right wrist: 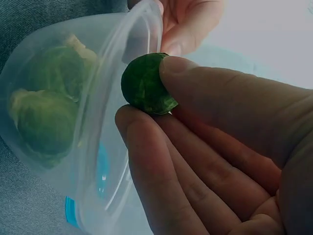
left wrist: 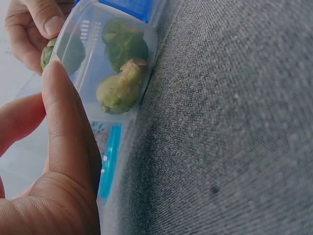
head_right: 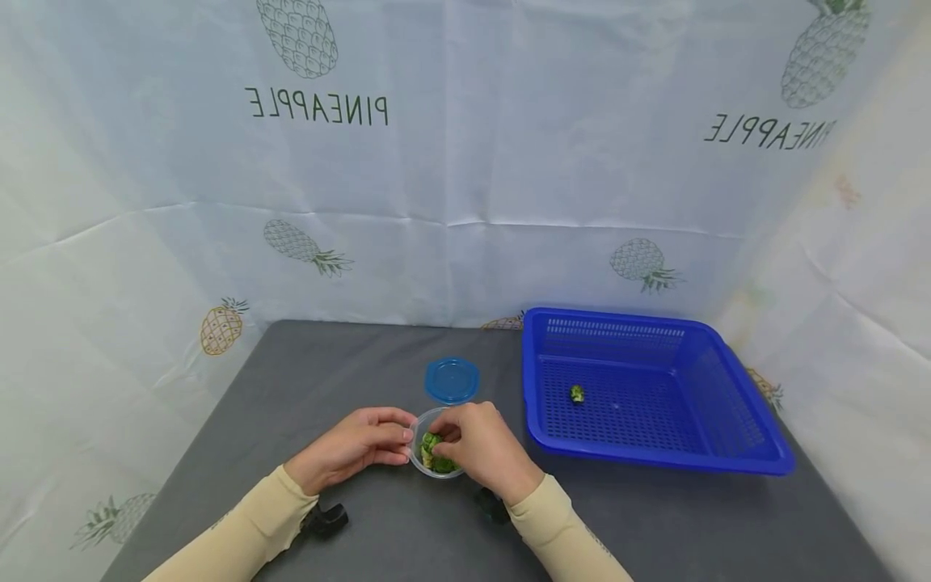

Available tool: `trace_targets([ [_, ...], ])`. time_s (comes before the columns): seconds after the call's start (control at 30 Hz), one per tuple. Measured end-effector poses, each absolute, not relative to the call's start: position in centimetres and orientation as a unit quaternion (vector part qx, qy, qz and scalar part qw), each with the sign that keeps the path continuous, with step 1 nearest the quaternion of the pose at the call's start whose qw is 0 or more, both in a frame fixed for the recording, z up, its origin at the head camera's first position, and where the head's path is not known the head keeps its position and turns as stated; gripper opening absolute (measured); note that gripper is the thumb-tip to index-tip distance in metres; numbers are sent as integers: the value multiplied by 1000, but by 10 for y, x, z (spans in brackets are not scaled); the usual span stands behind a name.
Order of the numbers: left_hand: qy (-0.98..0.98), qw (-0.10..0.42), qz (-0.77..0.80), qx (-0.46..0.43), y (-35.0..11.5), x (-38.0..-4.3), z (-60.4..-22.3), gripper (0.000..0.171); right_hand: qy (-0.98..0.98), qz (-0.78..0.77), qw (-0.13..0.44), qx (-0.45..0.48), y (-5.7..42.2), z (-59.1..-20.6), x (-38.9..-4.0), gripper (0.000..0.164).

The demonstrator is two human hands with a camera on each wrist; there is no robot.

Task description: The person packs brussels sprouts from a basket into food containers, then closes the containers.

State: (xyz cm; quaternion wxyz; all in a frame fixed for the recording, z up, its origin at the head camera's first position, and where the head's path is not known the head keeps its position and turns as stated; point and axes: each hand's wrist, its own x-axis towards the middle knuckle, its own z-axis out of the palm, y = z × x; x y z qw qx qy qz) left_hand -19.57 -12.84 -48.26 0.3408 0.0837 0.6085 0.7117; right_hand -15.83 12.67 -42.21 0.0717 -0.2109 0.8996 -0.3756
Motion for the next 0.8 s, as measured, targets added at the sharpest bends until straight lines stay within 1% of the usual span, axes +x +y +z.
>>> trace_targets([
  [0.43,606,341,714,84,-129,-196,-482,42,900,-364,75,-229,123,-425,-156,15],
  [0.63,606,345,711,91,-129,-196,-481,44,906,-361,56,-214,133,-411,-156,17],
  [0.8,608,346,709,87,-129,-196,-483,48,912,-364,41,-184,154,-394,-156,18],
])
